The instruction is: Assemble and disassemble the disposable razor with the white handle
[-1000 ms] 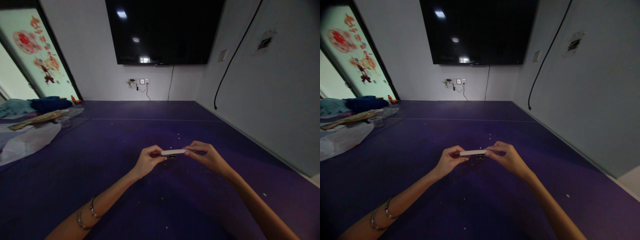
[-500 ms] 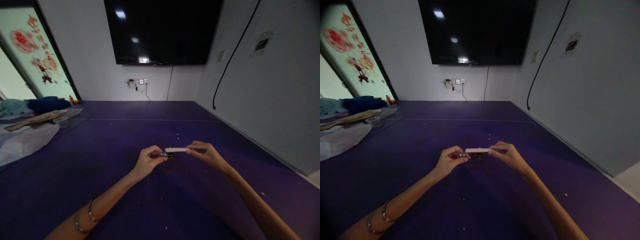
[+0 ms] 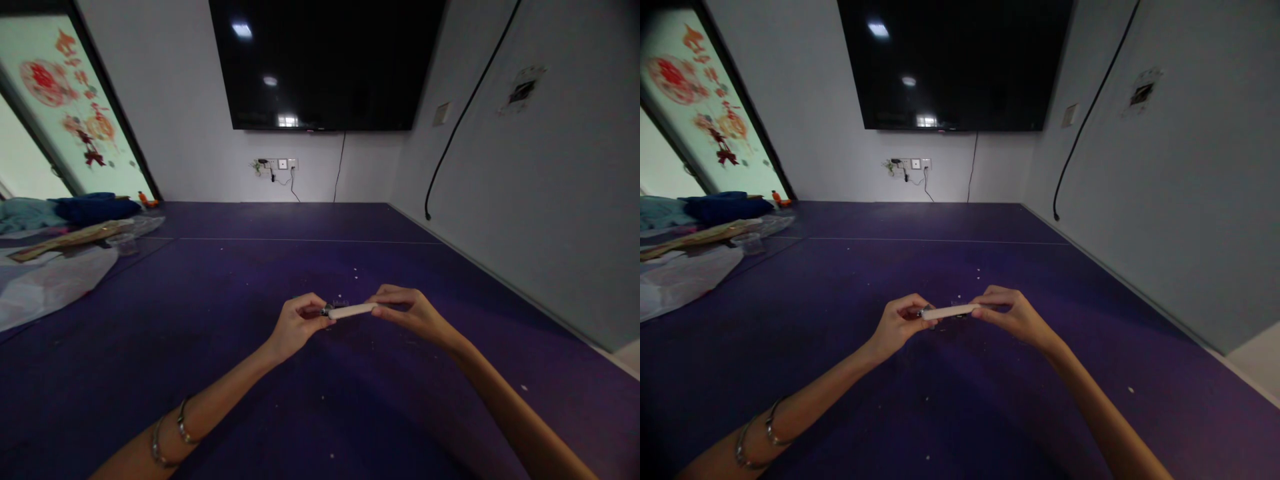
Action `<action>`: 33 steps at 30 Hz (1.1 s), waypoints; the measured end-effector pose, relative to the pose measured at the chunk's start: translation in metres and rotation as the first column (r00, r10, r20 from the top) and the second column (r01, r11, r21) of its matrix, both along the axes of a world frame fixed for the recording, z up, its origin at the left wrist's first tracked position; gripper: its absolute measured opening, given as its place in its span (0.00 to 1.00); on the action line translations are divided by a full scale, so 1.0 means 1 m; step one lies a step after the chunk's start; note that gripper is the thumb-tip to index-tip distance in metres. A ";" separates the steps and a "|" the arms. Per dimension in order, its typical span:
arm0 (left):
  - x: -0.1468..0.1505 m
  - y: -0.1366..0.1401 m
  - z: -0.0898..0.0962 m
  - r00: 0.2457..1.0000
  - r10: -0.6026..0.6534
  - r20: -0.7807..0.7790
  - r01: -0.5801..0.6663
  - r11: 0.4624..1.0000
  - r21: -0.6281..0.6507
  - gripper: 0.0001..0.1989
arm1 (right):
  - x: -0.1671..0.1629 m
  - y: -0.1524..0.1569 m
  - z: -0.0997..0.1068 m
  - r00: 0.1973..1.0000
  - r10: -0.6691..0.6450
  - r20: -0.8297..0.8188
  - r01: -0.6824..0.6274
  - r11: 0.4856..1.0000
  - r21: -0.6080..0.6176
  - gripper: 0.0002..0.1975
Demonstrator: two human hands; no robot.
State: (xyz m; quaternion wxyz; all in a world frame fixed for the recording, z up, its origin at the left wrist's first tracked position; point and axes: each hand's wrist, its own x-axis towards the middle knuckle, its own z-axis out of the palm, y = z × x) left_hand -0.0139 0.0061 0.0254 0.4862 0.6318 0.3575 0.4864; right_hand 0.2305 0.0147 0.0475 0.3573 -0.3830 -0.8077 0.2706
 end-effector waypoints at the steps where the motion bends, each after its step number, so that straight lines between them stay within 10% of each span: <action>1: 0.000 -0.001 0.001 1.000 -0.004 -0.002 0.004 1.000 -0.002 0.07 | 0.000 0.000 -0.001 1.000 0.003 0.000 -0.003 1.000 -0.004 0.14; 33: 0.003 0.006 -0.013 1.000 -0.008 -0.030 0.008 1.000 0.008 0.07 | -0.007 -0.003 0.000 0.995 -0.081 0.064 0.077 0.995 0.065 0.13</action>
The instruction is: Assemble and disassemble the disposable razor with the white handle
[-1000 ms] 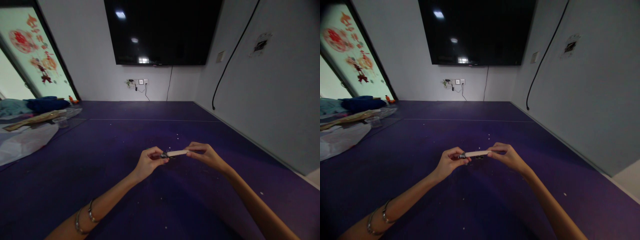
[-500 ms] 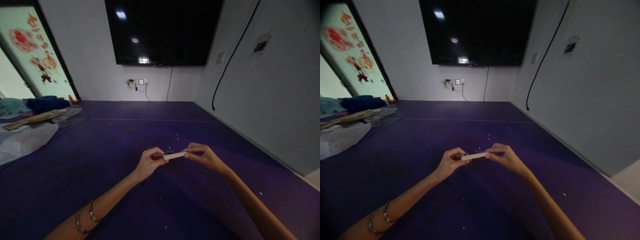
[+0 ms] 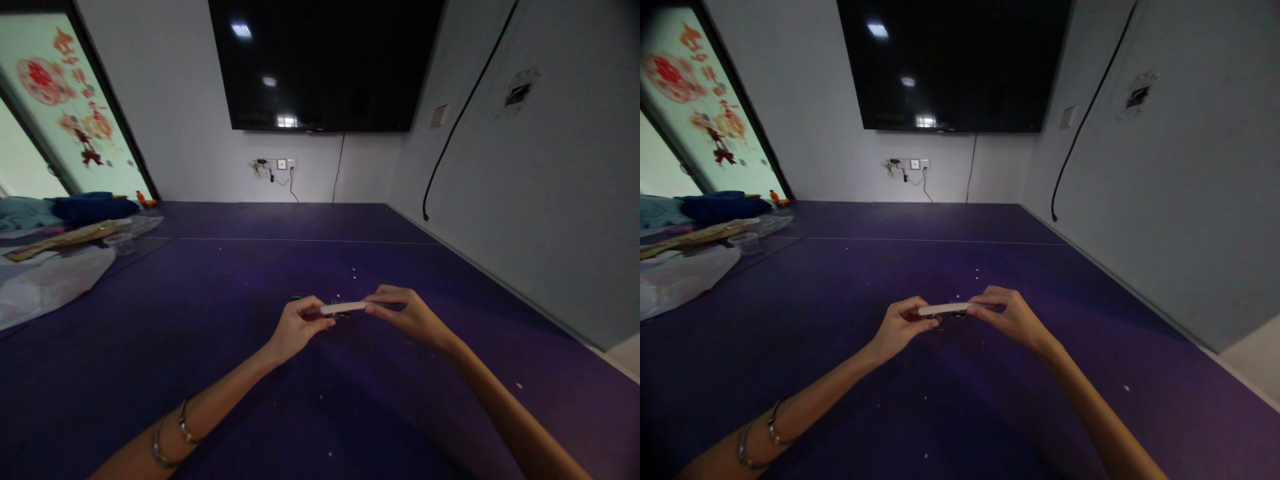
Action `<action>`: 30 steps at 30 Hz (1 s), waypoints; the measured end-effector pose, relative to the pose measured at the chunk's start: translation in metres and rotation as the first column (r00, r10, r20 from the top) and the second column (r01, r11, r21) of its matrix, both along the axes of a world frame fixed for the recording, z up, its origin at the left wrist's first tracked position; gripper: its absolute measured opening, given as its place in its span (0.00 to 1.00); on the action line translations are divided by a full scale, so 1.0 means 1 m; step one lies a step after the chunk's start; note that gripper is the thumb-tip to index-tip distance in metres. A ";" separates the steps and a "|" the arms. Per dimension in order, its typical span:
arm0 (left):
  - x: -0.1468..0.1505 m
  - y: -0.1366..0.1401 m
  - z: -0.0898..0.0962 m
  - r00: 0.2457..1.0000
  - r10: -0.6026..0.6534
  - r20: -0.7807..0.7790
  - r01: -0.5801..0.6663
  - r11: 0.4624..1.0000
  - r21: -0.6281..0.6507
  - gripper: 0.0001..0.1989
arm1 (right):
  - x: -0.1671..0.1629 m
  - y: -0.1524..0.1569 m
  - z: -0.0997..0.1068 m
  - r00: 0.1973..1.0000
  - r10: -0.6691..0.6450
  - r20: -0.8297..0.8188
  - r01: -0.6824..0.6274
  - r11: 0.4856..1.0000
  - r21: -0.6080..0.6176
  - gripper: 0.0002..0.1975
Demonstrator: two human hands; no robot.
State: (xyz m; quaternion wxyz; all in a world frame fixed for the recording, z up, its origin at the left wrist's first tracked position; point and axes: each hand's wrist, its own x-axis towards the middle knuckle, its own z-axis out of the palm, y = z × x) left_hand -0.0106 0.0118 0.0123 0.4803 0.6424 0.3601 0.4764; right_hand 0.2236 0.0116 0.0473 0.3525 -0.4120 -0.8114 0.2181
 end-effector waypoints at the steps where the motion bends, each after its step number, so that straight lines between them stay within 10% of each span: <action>1: 0.000 0.001 -0.001 1.000 -0.002 0.011 0.002 1.000 -0.004 0.07 | 0.001 0.001 0.000 1.000 -0.014 0.003 0.014 1.000 0.004 0.13; 30: -0.001 -0.003 0.007 0.999 -0.015 0.048 0.017 0.999 -0.052 0.07 | 0.013 0.008 -0.004 0.995 0.064 -0.071 -0.069 0.995 -0.070 0.13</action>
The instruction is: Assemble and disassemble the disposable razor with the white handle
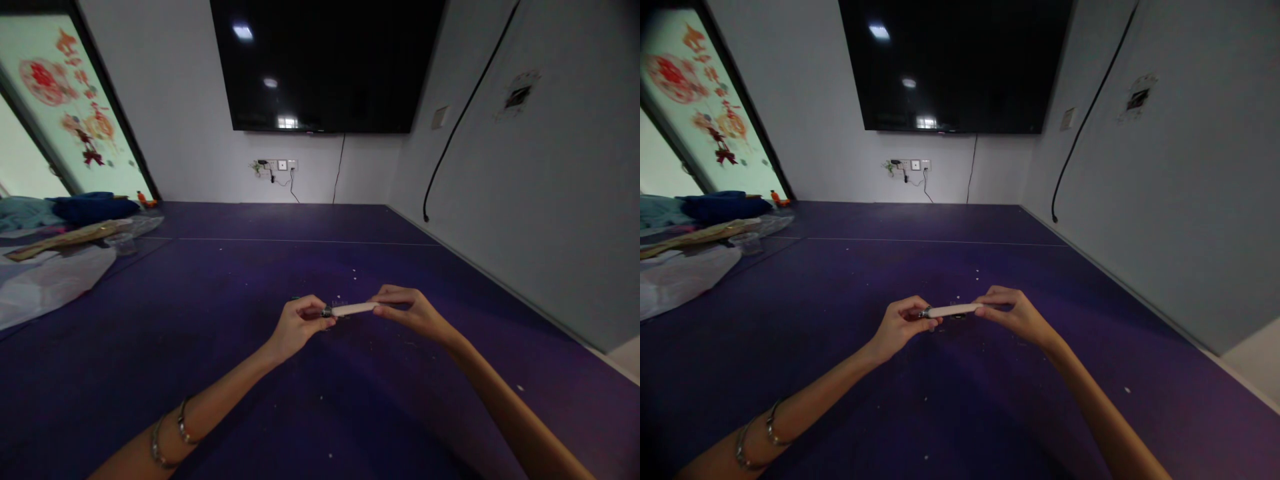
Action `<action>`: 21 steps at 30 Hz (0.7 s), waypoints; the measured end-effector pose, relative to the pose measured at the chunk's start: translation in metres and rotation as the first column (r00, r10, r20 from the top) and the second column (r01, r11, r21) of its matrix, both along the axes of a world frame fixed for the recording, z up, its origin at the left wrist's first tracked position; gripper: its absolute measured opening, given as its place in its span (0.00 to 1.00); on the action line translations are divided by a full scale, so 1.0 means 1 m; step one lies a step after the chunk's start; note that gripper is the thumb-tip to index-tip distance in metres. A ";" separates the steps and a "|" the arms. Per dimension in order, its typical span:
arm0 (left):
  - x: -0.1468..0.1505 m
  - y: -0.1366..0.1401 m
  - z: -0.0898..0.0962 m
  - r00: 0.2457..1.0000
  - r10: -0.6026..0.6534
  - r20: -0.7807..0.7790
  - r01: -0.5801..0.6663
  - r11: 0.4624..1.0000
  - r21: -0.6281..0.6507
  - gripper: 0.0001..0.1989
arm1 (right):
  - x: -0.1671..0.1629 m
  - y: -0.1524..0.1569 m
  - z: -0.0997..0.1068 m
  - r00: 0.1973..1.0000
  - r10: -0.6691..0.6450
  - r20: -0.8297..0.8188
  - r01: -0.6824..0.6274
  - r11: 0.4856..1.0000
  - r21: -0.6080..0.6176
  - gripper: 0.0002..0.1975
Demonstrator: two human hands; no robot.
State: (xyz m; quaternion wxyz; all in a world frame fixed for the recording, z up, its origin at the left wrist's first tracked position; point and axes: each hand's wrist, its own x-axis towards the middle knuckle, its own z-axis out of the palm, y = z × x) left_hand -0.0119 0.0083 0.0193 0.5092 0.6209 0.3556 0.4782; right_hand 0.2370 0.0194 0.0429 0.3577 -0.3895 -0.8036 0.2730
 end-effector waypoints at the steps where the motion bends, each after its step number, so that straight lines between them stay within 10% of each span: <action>1: 0.000 0.000 0.000 1.000 -0.001 0.002 0.001 1.000 0.001 0.07 | 0.000 0.000 0.000 1.000 0.008 0.003 -0.008 1.000 -0.003 0.13; 14: 0.000 0.005 -0.011 0.999 0.019 0.051 -0.017 0.999 -0.033 0.11 | -0.002 0.013 -0.017 0.951 -0.221 -0.215 0.200 0.973 -0.118 0.15; 21: 0.003 0.009 -0.020 0.980 0.198 0.013 -0.198 0.980 0.021 0.13 | -0.051 -0.007 -0.027 0.678 -0.272 -0.683 -0.256 0.783 -0.566 0.16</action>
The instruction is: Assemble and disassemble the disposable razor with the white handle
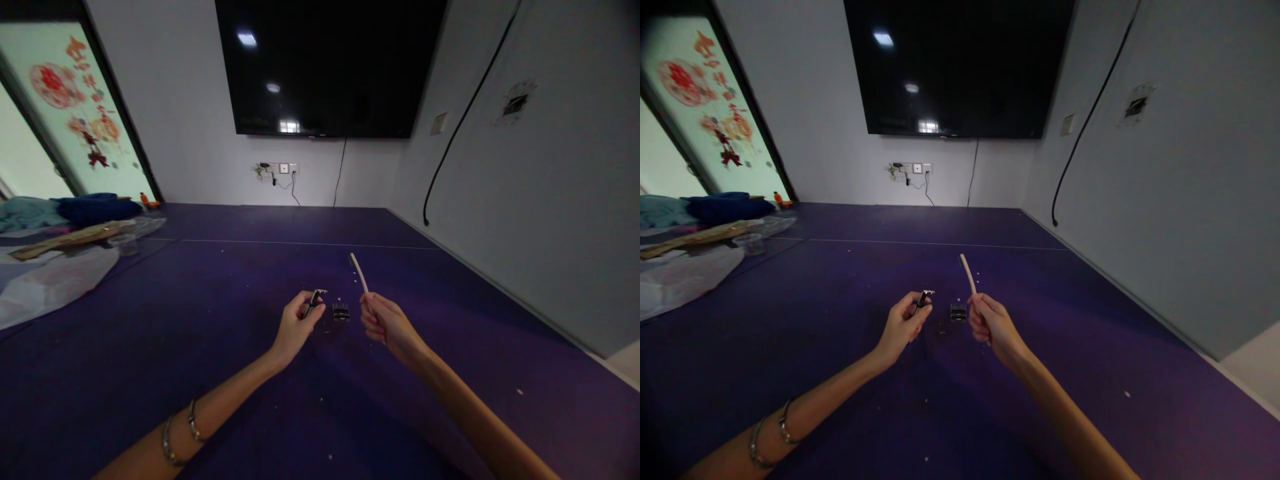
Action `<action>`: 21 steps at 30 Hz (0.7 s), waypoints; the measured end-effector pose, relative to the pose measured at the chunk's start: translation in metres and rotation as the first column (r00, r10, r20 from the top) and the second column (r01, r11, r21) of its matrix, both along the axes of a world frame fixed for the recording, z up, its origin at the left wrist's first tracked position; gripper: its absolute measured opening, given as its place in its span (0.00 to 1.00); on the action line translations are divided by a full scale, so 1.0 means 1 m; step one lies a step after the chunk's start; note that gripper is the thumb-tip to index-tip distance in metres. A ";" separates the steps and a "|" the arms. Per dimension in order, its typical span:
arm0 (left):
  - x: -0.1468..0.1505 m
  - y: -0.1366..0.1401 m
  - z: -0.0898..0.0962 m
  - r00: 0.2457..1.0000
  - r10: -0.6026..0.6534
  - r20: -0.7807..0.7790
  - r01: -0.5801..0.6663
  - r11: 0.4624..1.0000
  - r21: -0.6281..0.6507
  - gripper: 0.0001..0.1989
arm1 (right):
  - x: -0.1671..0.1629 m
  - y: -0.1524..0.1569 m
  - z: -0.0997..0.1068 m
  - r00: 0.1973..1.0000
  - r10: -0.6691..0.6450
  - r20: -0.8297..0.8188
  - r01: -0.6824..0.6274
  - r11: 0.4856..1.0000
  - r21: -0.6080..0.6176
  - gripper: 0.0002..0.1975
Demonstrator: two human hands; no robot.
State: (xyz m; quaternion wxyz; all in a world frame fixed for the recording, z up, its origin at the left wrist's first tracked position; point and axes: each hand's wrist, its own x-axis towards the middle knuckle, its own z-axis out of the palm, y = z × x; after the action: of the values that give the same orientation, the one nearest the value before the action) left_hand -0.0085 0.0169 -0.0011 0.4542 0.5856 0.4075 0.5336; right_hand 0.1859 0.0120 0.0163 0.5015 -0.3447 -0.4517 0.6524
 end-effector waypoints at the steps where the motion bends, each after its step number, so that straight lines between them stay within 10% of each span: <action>1: 0.000 0.000 0.001 1.000 0.016 -0.002 -0.016 1.000 -0.015 0.15 | -0.006 -0.004 -0.001 0.997 0.039 -0.064 -0.043 0.997 -0.063 0.16; 7: -0.002 0.001 0.005 1.000 0.019 0.004 -0.019 0.999 -0.031 0.21 | -0.029 -0.024 -0.003 0.960 0.174 -0.221 -0.226 0.945 -0.239 0.15; 21: -0.002 0.002 -0.001 0.998 -0.017 0.058 0.017 1.000 0.003 0.16 | -0.047 -0.080 -0.010 0.986 0.004 -0.167 -0.054 0.953 -0.298 0.29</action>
State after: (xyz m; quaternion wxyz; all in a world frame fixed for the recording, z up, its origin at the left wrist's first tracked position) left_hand -0.0102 0.0188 -0.0021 0.4697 0.5738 0.3884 0.5471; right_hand 0.1389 -0.0684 0.0065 0.4690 -0.3555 -0.3091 0.7471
